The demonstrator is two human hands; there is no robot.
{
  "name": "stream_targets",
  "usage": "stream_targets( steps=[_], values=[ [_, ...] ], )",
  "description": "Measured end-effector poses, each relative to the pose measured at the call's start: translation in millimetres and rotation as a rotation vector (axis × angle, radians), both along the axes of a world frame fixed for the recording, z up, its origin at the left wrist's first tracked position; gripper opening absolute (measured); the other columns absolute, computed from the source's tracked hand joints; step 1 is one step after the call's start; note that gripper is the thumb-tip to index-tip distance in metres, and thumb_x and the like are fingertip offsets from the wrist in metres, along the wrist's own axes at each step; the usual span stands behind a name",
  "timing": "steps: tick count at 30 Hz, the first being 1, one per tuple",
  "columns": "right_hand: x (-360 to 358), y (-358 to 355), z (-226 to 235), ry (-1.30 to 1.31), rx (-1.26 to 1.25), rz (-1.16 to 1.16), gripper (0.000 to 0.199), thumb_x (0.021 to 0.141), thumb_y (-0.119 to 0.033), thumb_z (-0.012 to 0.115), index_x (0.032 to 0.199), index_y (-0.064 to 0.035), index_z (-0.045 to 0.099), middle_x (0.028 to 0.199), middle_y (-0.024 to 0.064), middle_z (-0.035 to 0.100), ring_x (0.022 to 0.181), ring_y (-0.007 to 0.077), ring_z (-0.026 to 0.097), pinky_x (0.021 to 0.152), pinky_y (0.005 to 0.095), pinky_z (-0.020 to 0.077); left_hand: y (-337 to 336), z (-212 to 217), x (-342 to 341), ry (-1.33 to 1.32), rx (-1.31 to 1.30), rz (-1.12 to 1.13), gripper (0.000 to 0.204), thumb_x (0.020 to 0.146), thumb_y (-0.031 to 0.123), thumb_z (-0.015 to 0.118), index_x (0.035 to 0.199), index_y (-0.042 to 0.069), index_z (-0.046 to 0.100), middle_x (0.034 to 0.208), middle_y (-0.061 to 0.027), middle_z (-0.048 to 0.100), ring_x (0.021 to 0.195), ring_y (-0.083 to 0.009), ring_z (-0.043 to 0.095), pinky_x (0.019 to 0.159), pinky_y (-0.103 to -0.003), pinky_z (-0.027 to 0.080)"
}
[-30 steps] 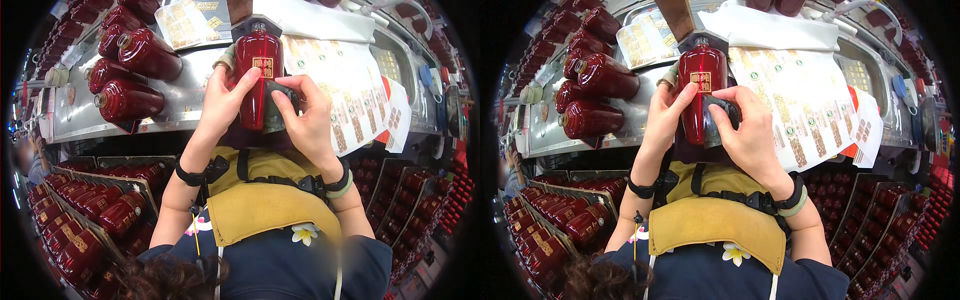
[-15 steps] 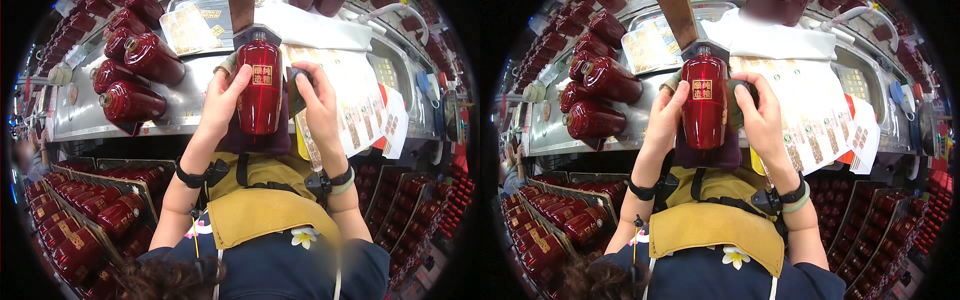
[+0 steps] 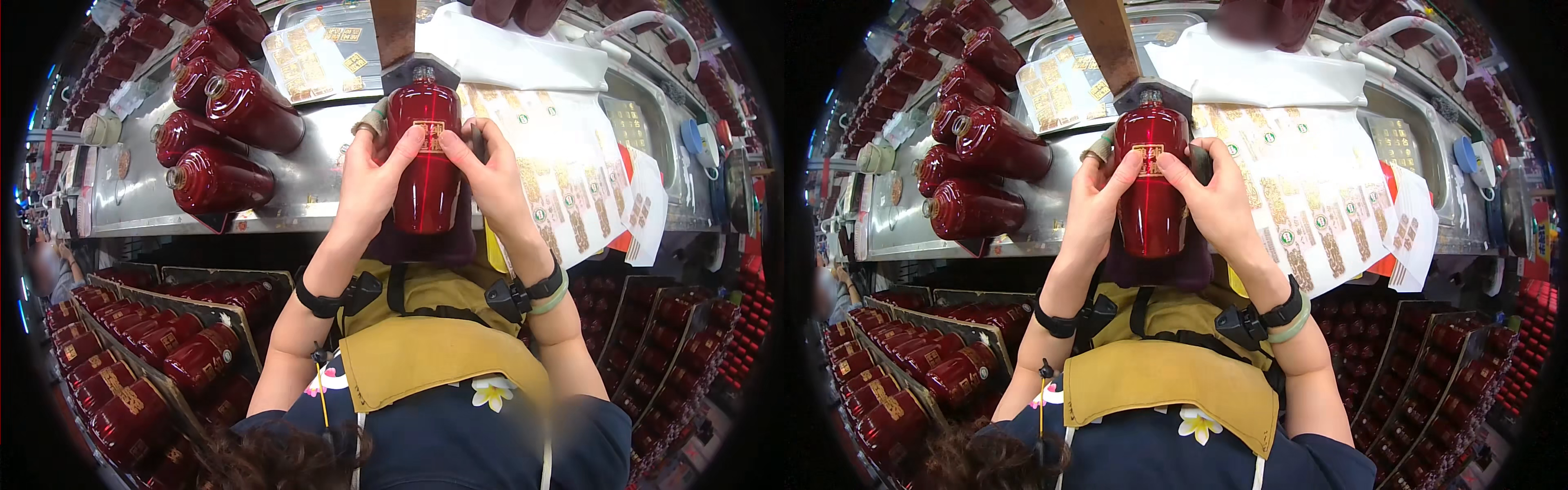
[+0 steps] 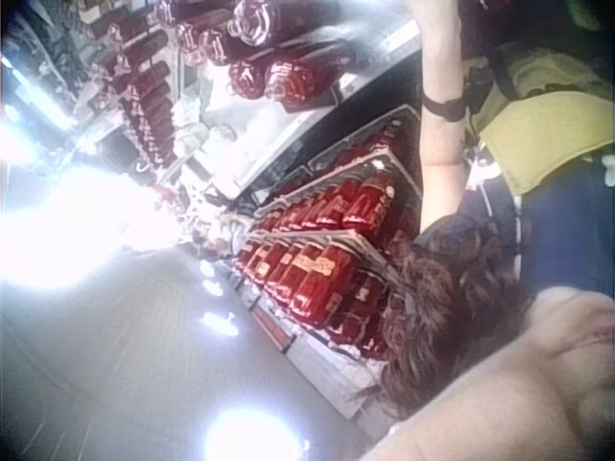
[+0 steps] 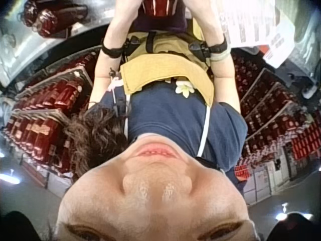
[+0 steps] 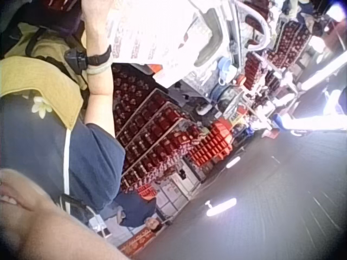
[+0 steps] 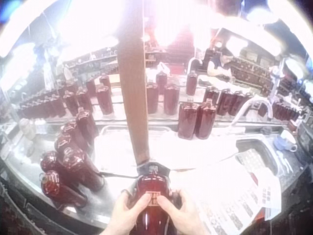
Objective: Applying and cleaning labels on liquor bottles at a factory workstation.
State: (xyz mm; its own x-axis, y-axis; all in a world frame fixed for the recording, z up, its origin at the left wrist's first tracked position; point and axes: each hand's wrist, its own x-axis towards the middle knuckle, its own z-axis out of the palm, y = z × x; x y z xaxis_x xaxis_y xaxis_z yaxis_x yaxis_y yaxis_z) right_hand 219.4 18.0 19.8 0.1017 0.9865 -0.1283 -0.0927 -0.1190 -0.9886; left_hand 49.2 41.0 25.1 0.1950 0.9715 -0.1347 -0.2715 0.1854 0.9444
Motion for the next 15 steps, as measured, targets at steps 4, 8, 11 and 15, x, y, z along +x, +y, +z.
stream_targets(
  steps=[4, 8, 11, 15],
  values=[
    [-1.3, -1.0, 1.0, 0.006, 0.013, -0.015, 0.036, 0.096, -0.028, 0.078, 0.109, -0.0006, 0.06, 0.089, 0.0011, 0.066, 0.08, 0.0064, 0.059, 0.071, 0.0247, 0.0495, -1.8, 0.1, 1.3, -0.005, -0.001, 0.012, 0.066, 0.1, 0.022, 0.072, 0.152, -0.003, 0.041, 0.14, -0.0146, 0.06, 0.126, -0.0198, 0.061, 0.108, -0.035, 0.049],
    [3.4, -3.8, 2.2, -0.064, -0.021, 0.003, 0.034, 0.098, -0.025, 0.075, 0.116, 0.0001, 0.061, 0.092, 0.0021, 0.066, 0.084, 0.0067, 0.058, 0.076, 0.025, 0.049, -1.4, 2.6, -2.6, -0.023, -0.044, -0.015, 0.065, 0.1, 0.021, 0.072, 0.152, -0.004, 0.041, 0.141, -0.015, 0.06, 0.128, -0.0188, 0.059, 0.108, -0.034, 0.049],
    [3.9, -14.1, 14.4, -0.015, 0.117, -0.055, 0.029, 0.1, -0.016, 0.071, 0.121, 0.0006, 0.062, 0.096, 0.0046, 0.067, 0.09, 0.0088, 0.06, 0.082, 0.0256, 0.0485, -0.7, 3.6, -6.9, -0.09, -0.073, -0.035, 0.066, 0.1, 0.021, 0.072, 0.152, -0.004, 0.041, 0.141, -0.0152, 0.059, 0.129, -0.0184, 0.059, 0.108, -0.034, 0.048],
    [-1.6, -35.1, 26.0, -0.213, 0.23, -0.054, 0.024, 0.097, -0.004, 0.067, 0.12, 0.0011, 0.065, 0.104, 0.0096, 0.071, 0.098, 0.0151, 0.066, 0.088, 0.0285, 0.0501, -3.3, 3.1, -5.4, -0.035, 0.013, -0.013, 0.068, 0.099, 0.019, 0.073, 0.154, -0.004, 0.039, 0.142, -0.0154, 0.059, 0.129, -0.0184, 0.059, 0.109, -0.034, 0.048]
  ],
)
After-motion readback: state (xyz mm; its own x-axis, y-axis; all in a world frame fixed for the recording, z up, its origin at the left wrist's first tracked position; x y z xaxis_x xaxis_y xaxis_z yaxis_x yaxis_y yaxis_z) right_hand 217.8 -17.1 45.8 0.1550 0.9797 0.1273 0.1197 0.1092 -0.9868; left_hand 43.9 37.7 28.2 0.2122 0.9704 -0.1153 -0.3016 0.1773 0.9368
